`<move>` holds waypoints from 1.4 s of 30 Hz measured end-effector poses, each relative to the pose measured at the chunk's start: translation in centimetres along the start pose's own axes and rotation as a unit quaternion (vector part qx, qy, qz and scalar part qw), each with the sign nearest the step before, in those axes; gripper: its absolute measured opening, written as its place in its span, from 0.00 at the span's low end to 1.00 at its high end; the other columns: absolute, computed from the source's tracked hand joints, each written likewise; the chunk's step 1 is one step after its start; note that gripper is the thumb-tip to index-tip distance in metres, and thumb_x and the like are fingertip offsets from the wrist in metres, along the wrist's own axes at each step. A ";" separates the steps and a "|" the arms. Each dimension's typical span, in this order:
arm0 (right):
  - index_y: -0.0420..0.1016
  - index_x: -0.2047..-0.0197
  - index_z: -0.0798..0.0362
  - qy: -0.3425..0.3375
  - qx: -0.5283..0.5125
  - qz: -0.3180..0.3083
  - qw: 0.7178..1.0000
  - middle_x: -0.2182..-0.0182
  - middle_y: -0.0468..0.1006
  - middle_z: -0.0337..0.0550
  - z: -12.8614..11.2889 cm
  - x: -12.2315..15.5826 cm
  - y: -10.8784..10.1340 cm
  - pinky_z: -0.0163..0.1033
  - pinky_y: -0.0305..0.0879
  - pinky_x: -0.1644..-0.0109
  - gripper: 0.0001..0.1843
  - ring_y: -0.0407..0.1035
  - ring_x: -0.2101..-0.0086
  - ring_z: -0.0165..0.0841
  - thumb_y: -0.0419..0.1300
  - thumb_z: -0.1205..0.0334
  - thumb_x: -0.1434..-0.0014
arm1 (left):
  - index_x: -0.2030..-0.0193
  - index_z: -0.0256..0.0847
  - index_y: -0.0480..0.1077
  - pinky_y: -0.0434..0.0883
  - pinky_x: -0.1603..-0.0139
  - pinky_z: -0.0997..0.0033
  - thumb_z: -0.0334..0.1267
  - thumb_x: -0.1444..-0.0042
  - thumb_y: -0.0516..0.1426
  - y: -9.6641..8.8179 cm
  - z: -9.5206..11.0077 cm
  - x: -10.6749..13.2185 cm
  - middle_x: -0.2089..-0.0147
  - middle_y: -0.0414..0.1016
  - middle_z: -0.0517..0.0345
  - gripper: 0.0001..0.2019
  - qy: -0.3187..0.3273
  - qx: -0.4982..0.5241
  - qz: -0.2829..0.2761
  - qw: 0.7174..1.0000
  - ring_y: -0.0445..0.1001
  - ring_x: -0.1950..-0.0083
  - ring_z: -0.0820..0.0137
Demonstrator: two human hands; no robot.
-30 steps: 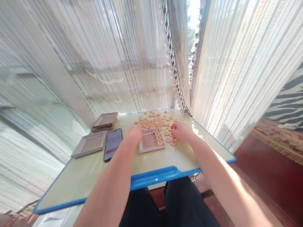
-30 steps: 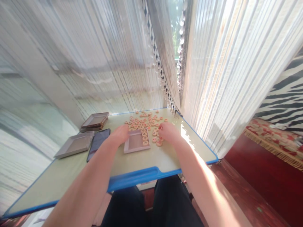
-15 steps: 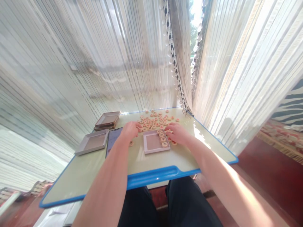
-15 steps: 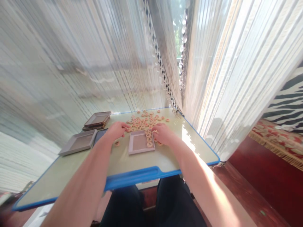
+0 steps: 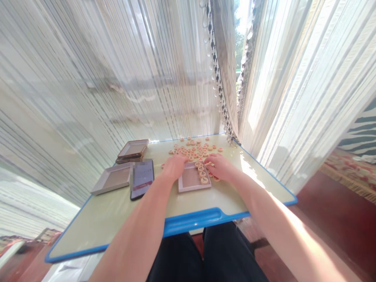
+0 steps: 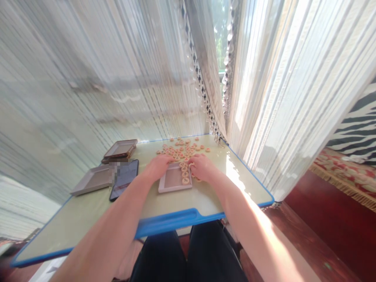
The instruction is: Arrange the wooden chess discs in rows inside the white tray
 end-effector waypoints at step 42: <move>0.78 0.59 0.51 -0.037 -0.031 0.044 0.998 0.56 0.74 0.46 -1.3 -0.4 -0.8 0.43 0.58 0.45 0.15 0.64 0.53 0.36 0.49 0.61 0.37 | 0.51 0.49 0.74 0.67 0.49 0.70 0.25 0.48 0.48 0.0 -0.7 -0.7 0.49 0.75 0.56 0.23 -0.040 -0.010 -0.056 0.998 0.71 0.48 0.66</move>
Point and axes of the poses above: each hand's wrist, its own x-axis away from the middle knuckle, its own y-axis out of the palm, z = x × y, the point moved 8 cm from there along -x, towards the middle knuckle
